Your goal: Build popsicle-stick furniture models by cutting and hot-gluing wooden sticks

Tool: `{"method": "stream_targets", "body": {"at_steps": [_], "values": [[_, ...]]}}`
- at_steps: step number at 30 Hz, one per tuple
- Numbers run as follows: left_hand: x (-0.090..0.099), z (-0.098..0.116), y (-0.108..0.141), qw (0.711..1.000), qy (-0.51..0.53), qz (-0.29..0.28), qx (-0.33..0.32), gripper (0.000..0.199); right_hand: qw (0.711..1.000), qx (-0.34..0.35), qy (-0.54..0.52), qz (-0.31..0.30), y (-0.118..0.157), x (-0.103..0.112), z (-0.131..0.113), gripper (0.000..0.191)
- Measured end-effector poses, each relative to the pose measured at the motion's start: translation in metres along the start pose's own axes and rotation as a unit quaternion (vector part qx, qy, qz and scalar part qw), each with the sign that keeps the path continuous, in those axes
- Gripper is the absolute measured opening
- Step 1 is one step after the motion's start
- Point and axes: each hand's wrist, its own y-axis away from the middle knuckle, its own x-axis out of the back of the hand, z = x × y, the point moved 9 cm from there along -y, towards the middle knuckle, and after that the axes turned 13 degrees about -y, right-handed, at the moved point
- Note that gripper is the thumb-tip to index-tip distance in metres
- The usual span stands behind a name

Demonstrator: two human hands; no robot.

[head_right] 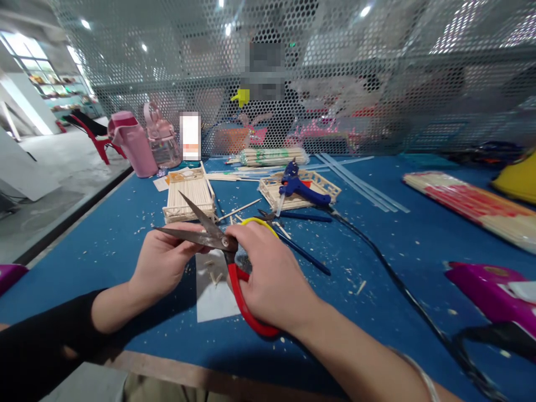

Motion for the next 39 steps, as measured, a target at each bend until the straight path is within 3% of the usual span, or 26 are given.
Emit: {"method": "stream_targets", "body": {"at_steps": [4, 7, 17, 24, 27, 30, 34, 37, 39], "values": [[0.003, 0.005, 0.002, 0.999, -0.027, 0.010, -0.028, 0.007, 1.000, 0.014, 0.014, 0.008, 0.000, 0.001, -0.003, 0.034], [0.006, 0.014, 0.003, 0.991, -0.104, 0.015, -0.078, 0.014, 0.999, 0.032, 0.034, 0.013, 0.000, 0.002, -0.008, 0.032], [0.003, 0.050, 0.015, 0.915, -0.283, 0.017, -0.288, 0.021, 0.997, 0.059, 0.041, 0.022, 0.001, 0.004, -0.015, 0.034], [0.003, 0.058, 0.020, 0.893, -0.313, 0.022, -0.321, 0.018, 0.998, 0.048, 0.017, 0.022, 0.004, 0.006, -0.010, 0.029], [-0.002, 0.055, 0.017, 0.909, -0.304, -0.002, -0.285, 0.017, 0.998, -0.001, -0.053, 0.022, 0.001, 0.007, -0.004, 0.021], [-0.013, 0.052, 0.018, 0.905, -0.314, -0.041, -0.284, 0.011, 0.974, -0.107, -0.176, 0.089, -0.002, 0.014, 0.009, 0.013], [-0.027, 0.053, 0.026, 0.852, -0.383, -0.071, -0.350, 0.011, 0.908, -0.202, -0.346, 0.124, -0.003, 0.007, 0.021, 0.024], [-0.032, 0.052, 0.030, 0.811, -0.432, -0.071, -0.387, 0.013, 0.892, -0.240, -0.365, 0.116, -0.002, 0.002, 0.026, 0.029], [-0.031, 0.053, 0.030, 0.803, -0.439, -0.061, -0.397, 0.014, 0.884, -0.257, -0.373, 0.114, 0.000, 0.001, 0.030, 0.031]]}}
